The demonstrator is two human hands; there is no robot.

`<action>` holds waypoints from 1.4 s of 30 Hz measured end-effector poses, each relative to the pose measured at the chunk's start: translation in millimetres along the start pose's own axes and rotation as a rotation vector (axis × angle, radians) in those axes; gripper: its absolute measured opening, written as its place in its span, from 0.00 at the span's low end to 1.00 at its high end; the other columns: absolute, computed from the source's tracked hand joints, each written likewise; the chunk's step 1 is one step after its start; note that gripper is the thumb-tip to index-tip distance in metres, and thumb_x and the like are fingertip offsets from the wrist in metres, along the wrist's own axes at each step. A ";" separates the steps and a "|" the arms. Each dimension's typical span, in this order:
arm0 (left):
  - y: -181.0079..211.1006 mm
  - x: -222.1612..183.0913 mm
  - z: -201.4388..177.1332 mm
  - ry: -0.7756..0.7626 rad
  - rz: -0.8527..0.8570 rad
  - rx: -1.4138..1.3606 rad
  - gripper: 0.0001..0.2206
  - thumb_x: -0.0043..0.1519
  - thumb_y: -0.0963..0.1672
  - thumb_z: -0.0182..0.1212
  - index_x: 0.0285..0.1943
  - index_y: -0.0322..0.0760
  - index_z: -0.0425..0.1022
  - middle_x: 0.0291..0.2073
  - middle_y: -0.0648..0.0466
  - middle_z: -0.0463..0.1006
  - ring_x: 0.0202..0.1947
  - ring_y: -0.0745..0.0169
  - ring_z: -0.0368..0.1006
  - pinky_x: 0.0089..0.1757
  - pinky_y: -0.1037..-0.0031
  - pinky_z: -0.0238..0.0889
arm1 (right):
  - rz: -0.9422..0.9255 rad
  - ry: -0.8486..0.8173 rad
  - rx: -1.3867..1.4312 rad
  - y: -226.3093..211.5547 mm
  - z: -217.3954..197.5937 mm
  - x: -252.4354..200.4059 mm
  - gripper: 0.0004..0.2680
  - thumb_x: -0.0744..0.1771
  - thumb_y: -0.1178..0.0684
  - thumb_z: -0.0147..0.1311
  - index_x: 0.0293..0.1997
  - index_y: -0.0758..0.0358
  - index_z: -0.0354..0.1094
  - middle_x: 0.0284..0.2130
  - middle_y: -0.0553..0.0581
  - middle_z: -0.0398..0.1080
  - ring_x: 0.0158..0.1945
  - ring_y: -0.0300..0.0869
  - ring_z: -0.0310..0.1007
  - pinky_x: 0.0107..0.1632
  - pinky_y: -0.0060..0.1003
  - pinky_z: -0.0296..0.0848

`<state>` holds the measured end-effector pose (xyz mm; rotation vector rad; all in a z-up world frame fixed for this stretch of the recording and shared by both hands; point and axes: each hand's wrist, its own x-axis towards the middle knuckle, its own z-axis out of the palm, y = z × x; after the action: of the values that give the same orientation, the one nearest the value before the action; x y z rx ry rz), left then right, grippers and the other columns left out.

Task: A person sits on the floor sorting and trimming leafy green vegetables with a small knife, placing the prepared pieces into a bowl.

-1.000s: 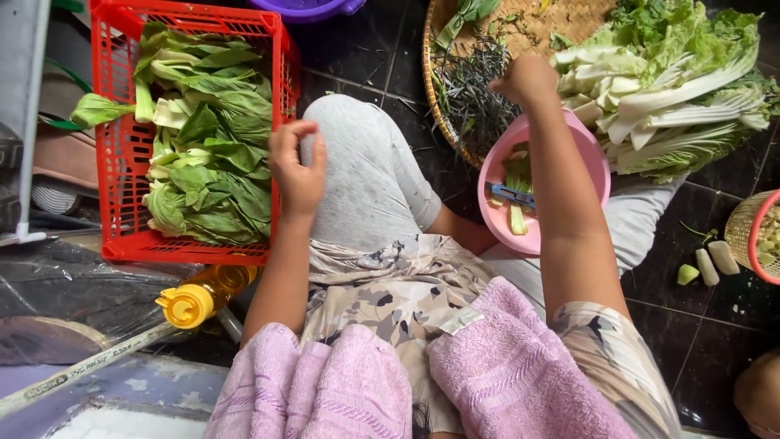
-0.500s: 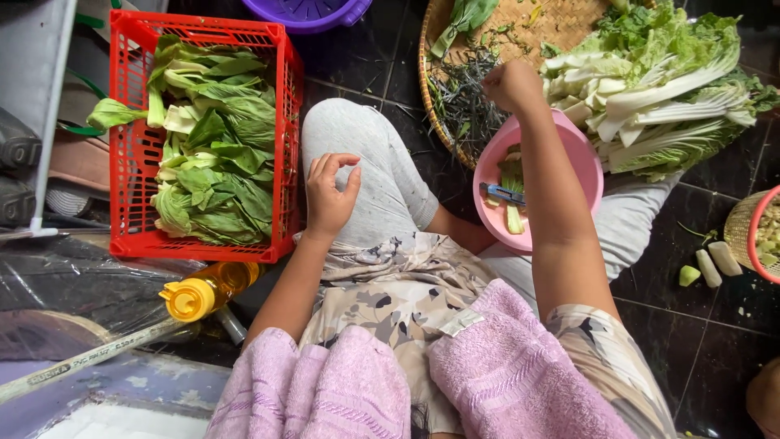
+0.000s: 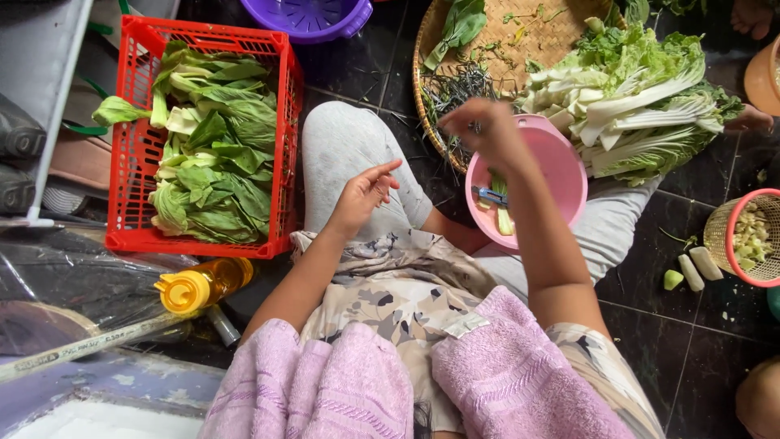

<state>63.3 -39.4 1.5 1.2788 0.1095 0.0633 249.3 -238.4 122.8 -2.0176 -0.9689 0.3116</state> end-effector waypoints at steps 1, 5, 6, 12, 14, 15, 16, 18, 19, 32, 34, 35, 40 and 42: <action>5.4 -1.2 -0.9 0.005 -0.001 -0.002 0.20 0.71 0.51 0.54 0.68 0.42 0.72 0.40 0.54 0.80 0.31 0.78 0.71 0.32 0.90 0.63 | -0.001 -0.006 0.001 0.5 18.2 -8.2 0.06 0.66 0.68 0.61 0.43 0.66 0.78 0.32 0.63 0.75 0.40 0.53 0.76 0.51 0.45 0.74; 22.7 -9.9 -12.9 0.046 -0.166 -0.372 0.22 0.69 0.52 0.57 0.66 0.37 0.70 0.37 0.58 0.74 0.28 0.77 0.70 0.27 0.91 0.62 | -0.340 -0.146 -0.015 -4.0 78.9 -35.1 0.02 0.66 0.58 0.62 0.39 0.60 0.78 0.28 0.55 0.74 0.34 0.48 0.76 0.44 0.44 0.70; 25.6 -12.9 -17.3 0.102 -0.206 -0.427 0.18 0.68 0.50 0.59 0.61 0.36 0.74 0.34 0.60 0.73 0.26 0.78 0.70 0.26 0.93 0.62 | -0.349 -0.150 -0.089 -6.6 90.6 -41.9 0.02 0.66 0.55 0.62 0.38 0.58 0.77 0.28 0.52 0.73 0.35 0.47 0.76 0.45 0.43 0.69; -19.1 -41.9 -67.2 0.346 -0.125 -0.007 0.12 0.69 0.48 0.60 0.50 0.35 0.80 0.29 0.53 0.78 0.24 0.75 0.73 0.22 0.89 0.66 | -0.236 -0.184 -0.162 19.4 110.6 -47.7 0.02 0.66 0.55 0.61 0.35 0.58 0.78 0.26 0.51 0.74 0.32 0.46 0.78 0.42 0.42 0.71; -20.7 -53.9 -85.2 0.472 -0.107 0.000 0.13 0.68 0.48 0.61 0.52 0.35 0.80 0.29 0.54 0.78 0.23 0.75 0.73 0.22 0.89 0.67 | -0.187 -0.209 -0.144 25.0 113.0 -53.1 0.02 0.65 0.56 0.62 0.39 0.58 0.78 0.25 0.53 0.75 0.32 0.47 0.79 0.41 0.42 0.72; -22.0 -60.4 -93.9 0.589 -0.091 0.010 0.14 0.68 0.49 0.62 0.53 0.36 0.79 0.29 0.54 0.78 0.23 0.75 0.73 0.21 0.88 0.67 | -0.131 -0.226 -0.129 28.0 114.2 -56.3 0.05 0.65 0.57 0.63 0.42 0.58 0.78 0.25 0.54 0.76 0.32 0.48 0.80 0.40 0.42 0.73; -8.7 -62.8 -100.2 0.596 -0.091 0.007 0.14 0.68 0.49 0.62 0.53 0.36 0.79 0.29 0.54 0.78 0.23 0.75 0.73 0.21 0.88 0.67 | -0.133 -0.233 -0.128 31.3 118.2 -58.3 0.05 0.65 0.57 0.63 0.42 0.58 0.78 0.25 0.54 0.76 0.32 0.48 0.80 0.40 0.42 0.73; 17.8 -67.9 -112.1 0.854 0.149 0.015 0.13 0.68 0.43 0.62 0.60 0.38 0.71 0.35 0.55 0.75 0.29 0.73 0.70 0.25 0.86 0.66 | -0.087 -0.199 -0.152 38.1 125.6 -63.1 0.05 0.64 0.57 0.65 0.41 0.56 0.76 0.26 0.53 0.77 0.32 0.48 0.80 0.38 0.43 0.74; 19.9 -63.4 -132.5 0.860 0.147 0.013 0.13 0.68 0.43 0.62 0.60 0.38 0.71 0.35 0.55 0.75 0.29 0.73 0.70 0.25 0.86 0.66 | -0.089 -0.206 -0.152 39.5 127.7 -64.4 0.05 0.64 0.57 0.65 0.41 0.56 0.76 0.26 0.53 0.77 0.32 0.48 0.80 0.38 0.43 0.74; 23.6 75.9 -308.9 0.655 -0.034 1.593 0.27 0.55 0.29 0.57 0.62 0.43 0.72 0.60 0.53 0.71 0.62 0.45 0.59 0.59 0.51 0.53 | -0.080 0.033 -0.121 21.6 123.1 -70.2 0.04 0.64 0.62 0.62 0.38 0.64 0.71 0.36 0.54 0.70 0.32 0.44 0.67 0.35 0.36 0.67; 0.1 92.3 -333.9 0.489 -0.143 1.702 0.34 0.55 0.29 0.61 0.72 0.42 0.66 0.71 0.50 0.64 0.71 0.40 0.52 0.65 0.46 0.42 | -0.061 0.017 -0.113 23.3 123.9 -73.4 0.02 0.66 0.60 0.61 0.39 0.63 0.74 0.36 0.54 0.69 0.34 0.44 0.67 0.36 0.36 0.66; -18.7 99.8 -350.8 0.439 -0.105 1.831 0.31 0.53 0.32 0.65 0.68 0.41 0.69 0.66 0.48 0.70 0.69 0.39 0.55 0.65 0.45 0.41 | -0.027 0.012 -0.128 24.3 124.7 -75.5 0.03 0.66 0.57 0.60 0.41 0.62 0.74 0.38 0.54 0.69 0.35 0.43 0.68 0.37 0.36 0.67; -45.0 115.9 -370.2 0.363 -0.101 2.098 0.21 0.55 0.37 0.67 0.59 0.38 0.72 0.51 0.44 0.76 0.55 0.40 0.67 0.68 0.45 0.35 | 0.039 0.024 -0.127 25.0 119.9 -78.6 0.05 0.67 0.56 0.60 0.44 0.62 0.73 0.39 0.54 0.71 0.36 0.44 0.70 0.39 0.36 0.69; -42.2 111.8 -369.7 0.321 -0.177 2.122 0.17 0.55 0.38 0.67 0.55 0.39 0.78 0.52 0.43 0.75 0.55 0.40 0.67 0.68 0.43 0.34 | 0.046 0.025 -0.037 24.3 118.7 -79.4 0.05 0.67 0.56 0.60 0.44 0.64 0.73 0.38 0.55 0.71 0.37 0.43 0.71 0.41 0.34 0.70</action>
<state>130.5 312.4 -149.0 3.3572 0.6858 -0.0348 145.7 -234.5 21.6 -2.0751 -0.9195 0.2945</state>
